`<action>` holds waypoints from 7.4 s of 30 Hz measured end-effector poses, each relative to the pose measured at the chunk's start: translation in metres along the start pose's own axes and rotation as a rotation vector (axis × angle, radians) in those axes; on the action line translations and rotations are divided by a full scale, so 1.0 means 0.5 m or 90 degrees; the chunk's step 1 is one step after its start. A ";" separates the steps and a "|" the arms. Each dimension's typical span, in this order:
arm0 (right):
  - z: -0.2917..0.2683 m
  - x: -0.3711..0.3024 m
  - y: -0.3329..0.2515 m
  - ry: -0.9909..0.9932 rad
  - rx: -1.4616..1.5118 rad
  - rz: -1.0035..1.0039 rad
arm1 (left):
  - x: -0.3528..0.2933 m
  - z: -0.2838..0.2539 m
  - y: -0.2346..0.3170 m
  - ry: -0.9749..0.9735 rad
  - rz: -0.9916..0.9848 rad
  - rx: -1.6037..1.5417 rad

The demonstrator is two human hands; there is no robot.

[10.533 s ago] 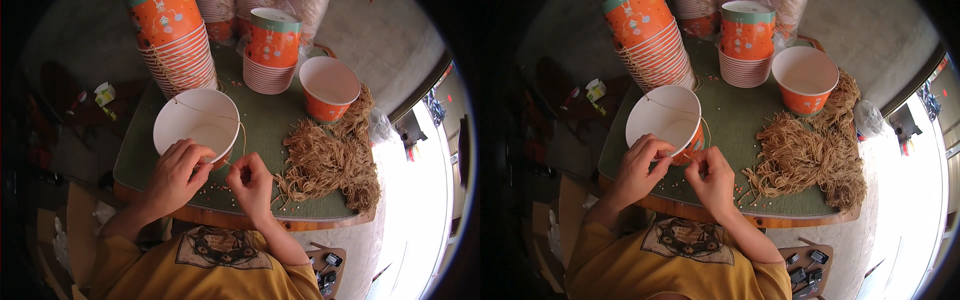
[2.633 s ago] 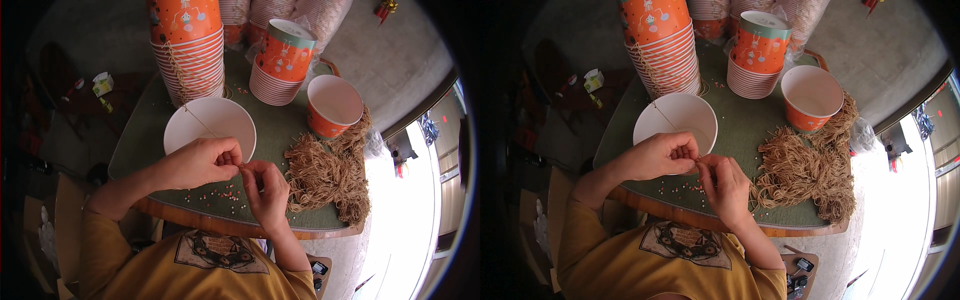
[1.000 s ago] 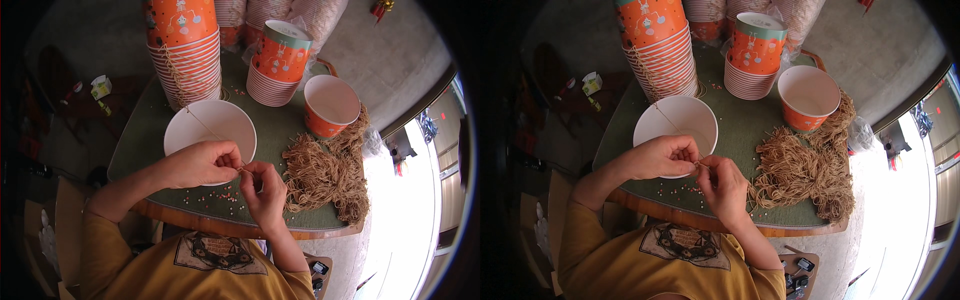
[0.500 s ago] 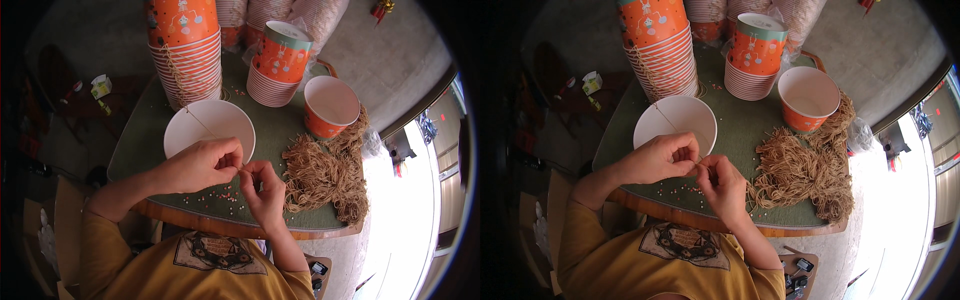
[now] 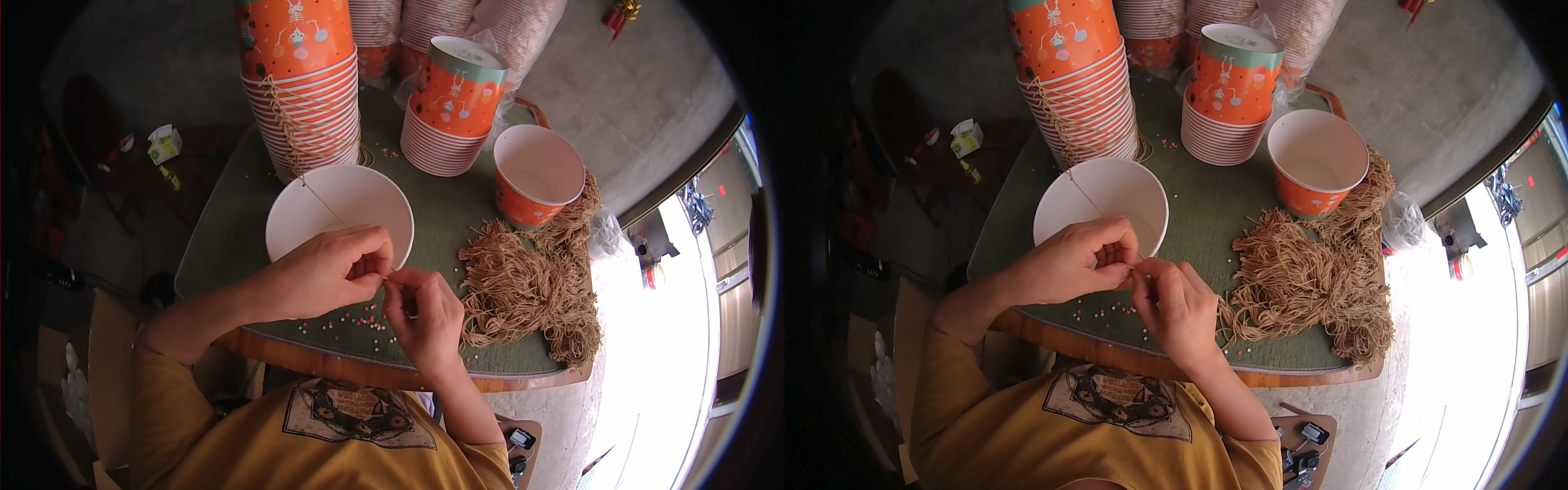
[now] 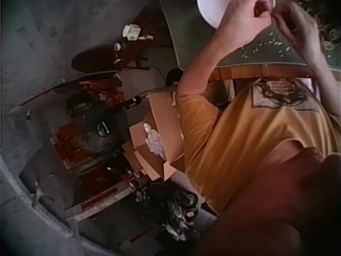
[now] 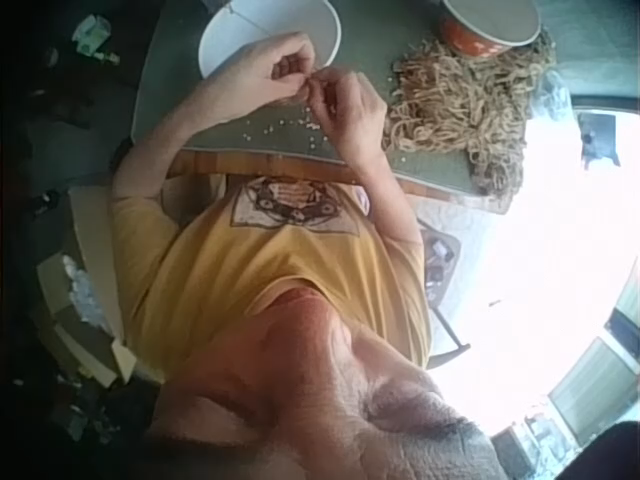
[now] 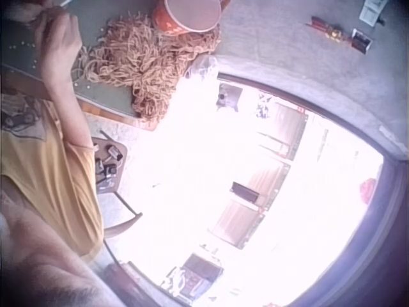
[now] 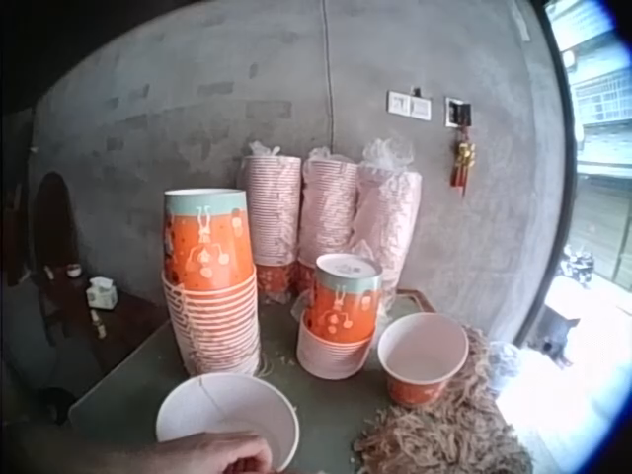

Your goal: Threading elastic cords through pre-punched holes in paper buckets and securing them with beads.

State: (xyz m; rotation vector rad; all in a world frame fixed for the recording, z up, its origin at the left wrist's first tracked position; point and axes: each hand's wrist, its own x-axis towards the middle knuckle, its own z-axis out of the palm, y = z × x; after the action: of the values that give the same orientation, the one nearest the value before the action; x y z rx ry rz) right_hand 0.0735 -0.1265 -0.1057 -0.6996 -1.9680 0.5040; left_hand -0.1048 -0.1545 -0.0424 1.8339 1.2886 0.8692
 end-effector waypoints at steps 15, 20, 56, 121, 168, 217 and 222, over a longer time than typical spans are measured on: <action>0.007 -0.001 -0.002 -0.004 0.038 0.047 | -0.008 0.018 -0.009 0.094 0.174 0.261; 0.019 -0.002 0.000 0.043 0.016 -0.007 | -0.014 0.026 -0.006 0.145 0.195 0.324; 0.010 -0.007 -0.024 -0.010 0.338 0.279 | -0.029 0.012 -0.006 0.120 0.024 0.048; -0.005 -0.003 0.007 -0.026 0.201 0.177 | -0.005 -0.013 -0.014 -0.036 -0.141 -0.165; 0.023 -0.011 0.004 0.035 0.044 0.004 | -0.019 0.037 -0.020 0.182 0.105 0.104; 0.021 -0.029 0.018 0.024 0.137 0.080 | -0.009 0.031 -0.019 0.089 -0.026 -0.100; 0.016 -0.029 0.014 0.016 0.146 0.095 | -0.009 0.033 -0.021 0.105 0.003 -0.085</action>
State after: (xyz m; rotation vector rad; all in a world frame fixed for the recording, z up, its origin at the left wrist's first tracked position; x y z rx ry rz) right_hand 0.0737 -0.1310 -0.1231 -0.7062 -1.8063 0.7935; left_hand -0.0970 -0.1593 -0.0604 1.6893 1.2942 1.1019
